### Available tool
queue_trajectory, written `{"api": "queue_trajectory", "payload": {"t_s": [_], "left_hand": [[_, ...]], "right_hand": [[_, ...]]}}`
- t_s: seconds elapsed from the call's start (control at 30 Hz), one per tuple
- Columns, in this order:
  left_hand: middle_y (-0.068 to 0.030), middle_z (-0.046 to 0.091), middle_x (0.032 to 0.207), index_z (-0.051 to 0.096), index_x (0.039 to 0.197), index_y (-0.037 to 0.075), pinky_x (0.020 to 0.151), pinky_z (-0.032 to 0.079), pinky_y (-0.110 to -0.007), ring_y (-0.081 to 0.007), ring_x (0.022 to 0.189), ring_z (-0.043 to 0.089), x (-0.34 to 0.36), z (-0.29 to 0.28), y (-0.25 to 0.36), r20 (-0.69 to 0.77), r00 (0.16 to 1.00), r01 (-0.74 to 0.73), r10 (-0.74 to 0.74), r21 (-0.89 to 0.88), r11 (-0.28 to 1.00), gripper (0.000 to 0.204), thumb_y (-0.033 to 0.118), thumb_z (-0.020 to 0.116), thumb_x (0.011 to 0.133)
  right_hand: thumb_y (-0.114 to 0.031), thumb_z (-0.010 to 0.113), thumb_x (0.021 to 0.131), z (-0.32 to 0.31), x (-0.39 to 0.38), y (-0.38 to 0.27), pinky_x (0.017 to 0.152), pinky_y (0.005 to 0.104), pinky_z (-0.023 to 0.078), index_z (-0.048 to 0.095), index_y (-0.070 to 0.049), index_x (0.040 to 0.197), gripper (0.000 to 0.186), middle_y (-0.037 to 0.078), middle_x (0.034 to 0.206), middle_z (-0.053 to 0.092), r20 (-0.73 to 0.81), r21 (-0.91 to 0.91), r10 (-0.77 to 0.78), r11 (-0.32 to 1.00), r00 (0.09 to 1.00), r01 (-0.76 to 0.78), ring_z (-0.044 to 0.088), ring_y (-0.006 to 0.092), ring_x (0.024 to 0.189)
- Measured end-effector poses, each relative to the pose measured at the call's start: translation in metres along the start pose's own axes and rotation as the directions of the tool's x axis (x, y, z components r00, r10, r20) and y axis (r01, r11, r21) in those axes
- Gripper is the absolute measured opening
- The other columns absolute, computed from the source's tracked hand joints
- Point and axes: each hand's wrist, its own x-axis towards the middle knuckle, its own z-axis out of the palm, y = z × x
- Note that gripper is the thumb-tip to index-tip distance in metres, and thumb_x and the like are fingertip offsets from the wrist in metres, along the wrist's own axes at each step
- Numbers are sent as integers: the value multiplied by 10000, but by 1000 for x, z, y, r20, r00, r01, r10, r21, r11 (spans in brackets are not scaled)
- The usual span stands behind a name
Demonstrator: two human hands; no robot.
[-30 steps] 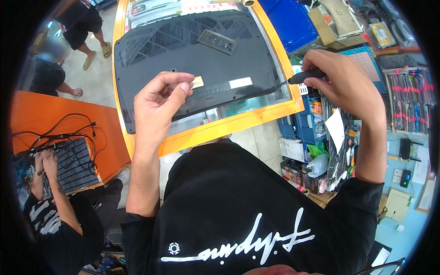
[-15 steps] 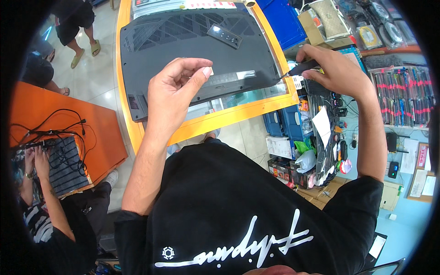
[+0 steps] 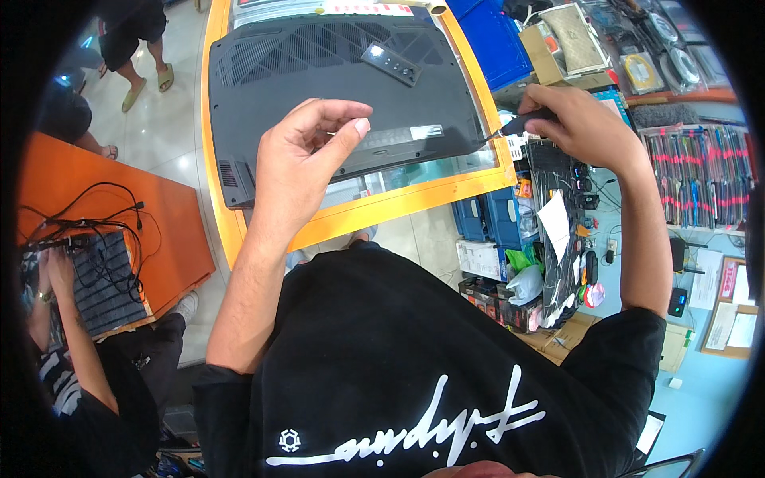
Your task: The person unscrews and removes the back panel of a laptop using a screwdriver.
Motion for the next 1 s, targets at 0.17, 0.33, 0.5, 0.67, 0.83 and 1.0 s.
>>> {"api": "queue_trajectory", "payload": {"t_s": [0.17,0.33,0.5,0.67,0.83,1.0], "left_hand": [[-18,736,1013,739,1129,4,855,520,-224,-64,928,659,1,-1,1,10,1000,9,-9,7,1000,175,75,733,970],[-22,734,1002,732,1128,-2,848,518,-221,-66,915,658,0,2,1,-6,1000,11,-11,-10,1000,177,64,736,964],[-26,730,974,726,1121,-5,834,517,-222,-68,898,657,0,2,2,-24,1000,-1,0,-40,999,173,56,738,960],[-29,729,954,727,1110,-2,821,518,-222,-69,891,660,0,0,1,-15,999,36,-37,-45,998,164,51,740,955],[25,710,890,754,1078,26,726,501,-193,-26,795,613,0,3,-2,-38,999,-19,16,-65,998,150,95,763,945],[23,714,901,752,1091,27,732,504,-193,-28,795,617,0,4,-1,-47,998,-36,34,-49,998,159,91,763,945]], "right_hand": [[-329,654,991,2,-3,5,815,478,537,694,-77,1115,284,167,900,727,-93,-133,40,990,995,-52,690,399,921],[-336,649,993,-2,-5,5,798,470,521,686,-77,1119,290,166,964,724,-7,-161,87,983,996,-87,678,392,930],[-316,671,984,-1,-3,6,861,468,523,675,-77,1146,289,164,1032,735,1,-136,145,980,989,-143,684,387,1011],[-333,655,991,3,-6,12,831,488,517,695,-61,1113,302,170,987,735,-192,-193,-44,981,980,7,679,406,956],[-361,629,1003,2,-8,15,786,485,507,712,-50,1018,323,167,932,719,-53,-263,98,959,994,-108,667,406,909],[-361,607,1012,5,-5,9,820,493,526,732,-45,1013,340,186,883,721,-201,-79,-61,996,978,46,679,418,914]]}}
